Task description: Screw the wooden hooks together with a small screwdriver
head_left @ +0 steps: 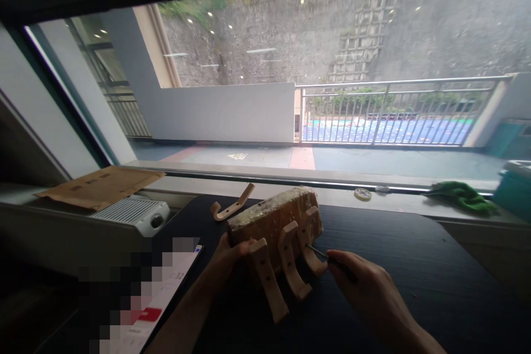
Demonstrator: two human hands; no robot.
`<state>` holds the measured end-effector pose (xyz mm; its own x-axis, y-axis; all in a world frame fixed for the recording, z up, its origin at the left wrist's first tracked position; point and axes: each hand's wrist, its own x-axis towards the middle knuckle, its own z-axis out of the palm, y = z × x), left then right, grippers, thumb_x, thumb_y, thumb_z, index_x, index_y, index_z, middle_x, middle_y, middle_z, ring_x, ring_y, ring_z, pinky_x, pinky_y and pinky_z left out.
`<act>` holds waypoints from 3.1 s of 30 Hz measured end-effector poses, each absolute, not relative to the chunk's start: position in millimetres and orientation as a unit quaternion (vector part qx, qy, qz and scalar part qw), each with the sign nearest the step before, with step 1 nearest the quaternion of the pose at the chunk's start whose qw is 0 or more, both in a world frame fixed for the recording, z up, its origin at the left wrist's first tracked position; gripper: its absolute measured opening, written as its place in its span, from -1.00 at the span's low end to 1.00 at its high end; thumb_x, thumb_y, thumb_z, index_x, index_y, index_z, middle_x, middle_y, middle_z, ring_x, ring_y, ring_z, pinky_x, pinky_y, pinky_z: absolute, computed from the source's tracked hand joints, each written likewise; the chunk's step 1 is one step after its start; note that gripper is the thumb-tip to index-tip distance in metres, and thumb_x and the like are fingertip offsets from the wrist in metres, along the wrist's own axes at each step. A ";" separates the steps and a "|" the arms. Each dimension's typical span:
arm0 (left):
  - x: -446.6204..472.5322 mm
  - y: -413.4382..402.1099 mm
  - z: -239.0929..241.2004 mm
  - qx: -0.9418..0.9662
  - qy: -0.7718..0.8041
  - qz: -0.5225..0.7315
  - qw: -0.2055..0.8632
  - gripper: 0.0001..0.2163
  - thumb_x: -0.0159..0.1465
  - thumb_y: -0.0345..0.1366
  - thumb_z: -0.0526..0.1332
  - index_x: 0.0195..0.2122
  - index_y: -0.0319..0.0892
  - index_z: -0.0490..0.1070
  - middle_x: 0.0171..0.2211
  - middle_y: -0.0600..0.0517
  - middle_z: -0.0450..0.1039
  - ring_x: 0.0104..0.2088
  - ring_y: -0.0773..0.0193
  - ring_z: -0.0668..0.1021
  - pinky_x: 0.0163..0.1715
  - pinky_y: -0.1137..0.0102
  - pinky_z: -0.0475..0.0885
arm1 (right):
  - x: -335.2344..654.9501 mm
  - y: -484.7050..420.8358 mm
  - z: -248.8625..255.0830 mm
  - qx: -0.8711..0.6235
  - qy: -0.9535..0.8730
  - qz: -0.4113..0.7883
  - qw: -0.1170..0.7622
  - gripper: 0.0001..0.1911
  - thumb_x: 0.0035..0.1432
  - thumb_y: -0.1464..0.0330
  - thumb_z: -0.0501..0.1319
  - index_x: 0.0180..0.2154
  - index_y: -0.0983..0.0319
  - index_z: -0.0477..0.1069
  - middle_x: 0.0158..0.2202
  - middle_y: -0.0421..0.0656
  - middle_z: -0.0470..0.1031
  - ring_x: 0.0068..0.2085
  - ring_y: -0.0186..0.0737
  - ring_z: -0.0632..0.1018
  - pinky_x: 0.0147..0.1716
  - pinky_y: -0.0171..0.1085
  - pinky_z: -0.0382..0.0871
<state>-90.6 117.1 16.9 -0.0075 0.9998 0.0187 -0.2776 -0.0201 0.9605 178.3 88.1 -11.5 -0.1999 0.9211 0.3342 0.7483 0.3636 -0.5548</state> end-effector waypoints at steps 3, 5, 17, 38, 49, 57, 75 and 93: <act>-90.8 117.5 16.0 0.429 0.417 0.574 0.560 -0.68 -0.16 -0.31 0.40 -0.33 -0.28 0.53 -0.55 0.04 0.48 -0.50 0.24 0.49 -0.48 0.45 0.35 | 177.3 91.3 -8.2 -0.590 -0.695 0.265 0.314 -0.63 0.17 0.13 0.06 -0.14 0.19 0.48 -0.32 -0.14 0.56 -0.35 -0.17 0.54 -0.40 -0.28 0.35; -90.4 117.7 15.3 0.426 0.421 0.573 0.559 -0.70 -0.16 -0.29 0.40 -0.36 -0.28 0.53 -0.57 0.06 0.46 -0.53 0.27 0.47 -0.51 0.46 0.34 | 177.5 93.0 -4.5 -0.588 -0.686 0.296 0.310 -0.61 0.16 0.12 0.05 -0.16 0.21 0.49 -0.35 -0.14 0.56 -0.36 -0.16 0.53 -0.42 -0.28 0.34; -91.9 117.0 14.5 0.439 0.434 0.562 0.550 -0.72 -0.15 -0.28 0.40 -0.39 -0.27 0.52 -0.55 0.01 0.50 -0.44 0.16 0.52 -0.43 0.41 0.36 | 188.9 88.1 -1.3 -0.470 -0.837 0.020 0.278 -0.75 0.21 0.38 0.01 -0.14 0.17 0.40 -0.25 -0.12 0.54 -0.32 -0.21 0.55 -0.37 -0.29 0.36; -87.9 114.2 21.1 0.436 0.413 0.570 0.560 -0.77 -0.14 -0.31 0.39 -0.42 -0.26 0.53 -0.52 0.01 0.53 -0.46 0.20 0.54 -0.43 0.44 0.39 | 191.5 86.7 2.9 -0.492 -0.823 0.032 0.283 -0.76 0.17 0.35 0.07 -0.13 0.14 0.40 -0.29 -0.19 0.54 -0.36 -0.25 0.55 -0.41 -0.33 0.35; -92.0 118.0 15.6 0.442 0.409 0.563 0.566 -0.75 -0.14 -0.33 0.38 -0.39 -0.28 0.53 -0.59 0.01 0.49 -0.46 0.15 0.54 -0.51 0.45 0.35 | 182.9 92.3 -5.0 -0.557 -0.747 0.167 0.322 -0.66 0.22 0.17 0.04 -0.17 0.18 0.49 -0.26 -0.12 0.58 -0.28 -0.15 0.57 -0.33 -0.27 0.41; -92.0 118.0 15.4 0.434 0.416 0.568 0.562 -0.73 -0.16 -0.31 0.41 -0.40 -0.28 0.52 -0.60 0.04 0.47 -0.51 0.23 0.50 -0.50 0.45 0.34 | 184.5 92.1 5.3 -0.580 -0.714 0.235 0.313 -0.66 0.16 0.15 0.06 -0.19 0.17 0.49 -0.38 -0.15 0.58 -0.38 -0.14 0.56 -0.45 -0.27 0.37; -91.4 115.6 20.0 0.442 0.414 0.563 0.562 -0.69 -0.13 -0.28 0.40 -0.33 -0.27 0.53 -0.52 0.02 0.51 -0.49 0.23 0.51 -0.44 0.44 0.39 | 178.3 89.7 0.6 -0.584 -0.702 0.253 0.321 -0.63 0.18 0.14 0.06 -0.18 0.21 0.50 -0.31 -0.13 0.57 -0.31 -0.13 0.55 -0.35 -0.27 0.37; -88.8 114.5 23.2 0.445 0.421 0.565 0.553 -0.63 -0.14 -0.24 0.40 -0.28 -0.28 0.53 -0.50 -0.01 0.54 -0.46 0.17 0.54 -0.47 0.44 0.39 | 181.1 84.2 -4.7 -0.444 -0.845 -0.060 0.290 -0.70 0.27 0.42 -0.04 -0.15 0.22 0.44 -0.44 -0.16 0.48 -0.50 -0.27 0.48 -0.52 -0.29 0.21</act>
<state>-88.8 114.5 23.2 0.0073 0.9993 0.0379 -0.2508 -0.0349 0.9674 181.1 84.2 -4.7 -0.4365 0.7166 0.5440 0.7857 0.5982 -0.1575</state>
